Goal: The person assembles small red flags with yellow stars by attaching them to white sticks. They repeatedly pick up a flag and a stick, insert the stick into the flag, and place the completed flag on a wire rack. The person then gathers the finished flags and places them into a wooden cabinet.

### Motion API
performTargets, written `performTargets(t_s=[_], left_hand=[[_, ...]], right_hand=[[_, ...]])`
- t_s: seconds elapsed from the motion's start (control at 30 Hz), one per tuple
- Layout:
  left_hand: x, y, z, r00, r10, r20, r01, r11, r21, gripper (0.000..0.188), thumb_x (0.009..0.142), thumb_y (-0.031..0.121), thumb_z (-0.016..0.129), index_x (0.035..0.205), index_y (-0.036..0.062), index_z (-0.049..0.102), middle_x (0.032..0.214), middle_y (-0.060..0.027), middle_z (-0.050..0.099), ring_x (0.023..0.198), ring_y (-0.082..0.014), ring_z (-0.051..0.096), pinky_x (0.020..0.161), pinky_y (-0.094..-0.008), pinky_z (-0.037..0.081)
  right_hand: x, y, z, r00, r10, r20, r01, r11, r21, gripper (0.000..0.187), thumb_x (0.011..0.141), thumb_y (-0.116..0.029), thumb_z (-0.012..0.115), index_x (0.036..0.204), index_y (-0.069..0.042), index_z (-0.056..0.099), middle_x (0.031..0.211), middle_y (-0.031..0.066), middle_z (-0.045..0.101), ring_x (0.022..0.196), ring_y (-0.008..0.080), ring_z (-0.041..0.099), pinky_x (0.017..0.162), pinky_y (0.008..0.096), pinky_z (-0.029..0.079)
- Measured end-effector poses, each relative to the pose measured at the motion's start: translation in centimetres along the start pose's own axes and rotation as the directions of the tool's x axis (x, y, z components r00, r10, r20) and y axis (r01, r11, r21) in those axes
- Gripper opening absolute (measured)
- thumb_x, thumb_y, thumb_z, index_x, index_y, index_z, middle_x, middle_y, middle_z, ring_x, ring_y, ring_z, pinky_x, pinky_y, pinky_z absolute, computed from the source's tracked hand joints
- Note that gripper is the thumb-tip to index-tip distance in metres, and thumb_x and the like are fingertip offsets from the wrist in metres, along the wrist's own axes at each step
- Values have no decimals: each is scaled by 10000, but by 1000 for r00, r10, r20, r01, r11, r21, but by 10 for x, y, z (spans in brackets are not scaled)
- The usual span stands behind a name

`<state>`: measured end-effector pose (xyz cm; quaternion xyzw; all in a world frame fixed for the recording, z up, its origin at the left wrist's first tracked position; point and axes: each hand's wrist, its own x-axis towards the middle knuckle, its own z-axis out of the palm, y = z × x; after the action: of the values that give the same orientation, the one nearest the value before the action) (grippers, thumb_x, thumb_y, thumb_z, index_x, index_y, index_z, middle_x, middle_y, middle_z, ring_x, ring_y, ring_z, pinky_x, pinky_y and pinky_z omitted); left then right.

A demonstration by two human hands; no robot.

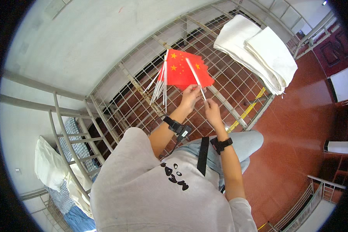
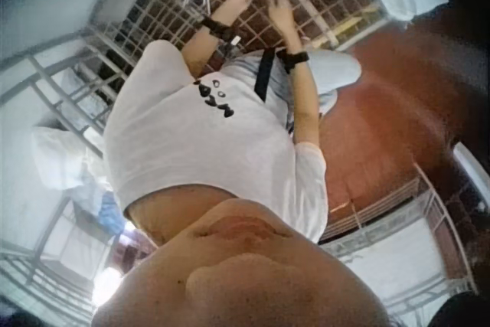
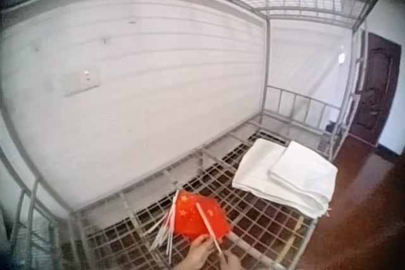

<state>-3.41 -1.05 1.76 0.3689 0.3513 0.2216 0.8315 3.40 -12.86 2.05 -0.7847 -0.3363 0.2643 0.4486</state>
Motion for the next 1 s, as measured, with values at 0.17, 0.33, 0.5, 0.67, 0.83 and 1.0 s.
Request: performTargets(t_s=[0.17,0.33,0.5,0.67,0.83,1.0], left_hand=[[11,-6,-81,707,701,-95,45,90,995,361,840,285,570,1049,-3,513,980,-202,541,828,-351,535,716,-430,443],[14,-10,-135,826,454,-334,269,202,942,390,792,245,593,1018,-47,470,990,-266,534,874,-418,559,727,-495,454],[19,-16,-144,886,361,-292,280,86,956,315,782,238,587,939,-23,504,823,-242,603,813,-408,586,711,-486,468],[3,-2,-129,853,468,-229,223,70,972,233,768,211,587,866,0,577,836,-199,623,798,-357,602,691,-457,477],[6,10,-112,867,486,-115,24,191,981,261,742,222,633,870,-1,593,807,-164,634,766,-328,610,679,-428,486],[-21,15,-32,994,105,-10,-83,839,537,212,744,94,686,886,-31,589,746,-93,628,624,-143,598,536,-243,484]], right_hand=[[0,20,-11,982,106,-156,-64,966,252,251,897,-212,458,853,15,556,635,138,527,567,223,504,544,352,388],[-7,34,-33,960,209,-187,-117,904,411,193,903,-170,468,839,-7,551,611,-1,477,517,87,424,457,258,331],[-17,27,-40,956,258,-140,-136,812,568,176,913,-188,465,902,-26,534,585,-12,453,452,60,402,403,211,315],[-26,23,-40,961,238,-140,-109,793,600,203,917,-202,462,901,-14,537,612,26,518,464,78,447,419,218,345],[-27,26,-33,964,188,-186,-50,819,571,210,919,-196,455,908,-3,537,630,32,532,506,92,473,466,230,385],[-29,15,-31,970,171,-171,-51,835,548,212,919,-186,453,907,9,534,669,49,557,583,114,535,543,238,438]])
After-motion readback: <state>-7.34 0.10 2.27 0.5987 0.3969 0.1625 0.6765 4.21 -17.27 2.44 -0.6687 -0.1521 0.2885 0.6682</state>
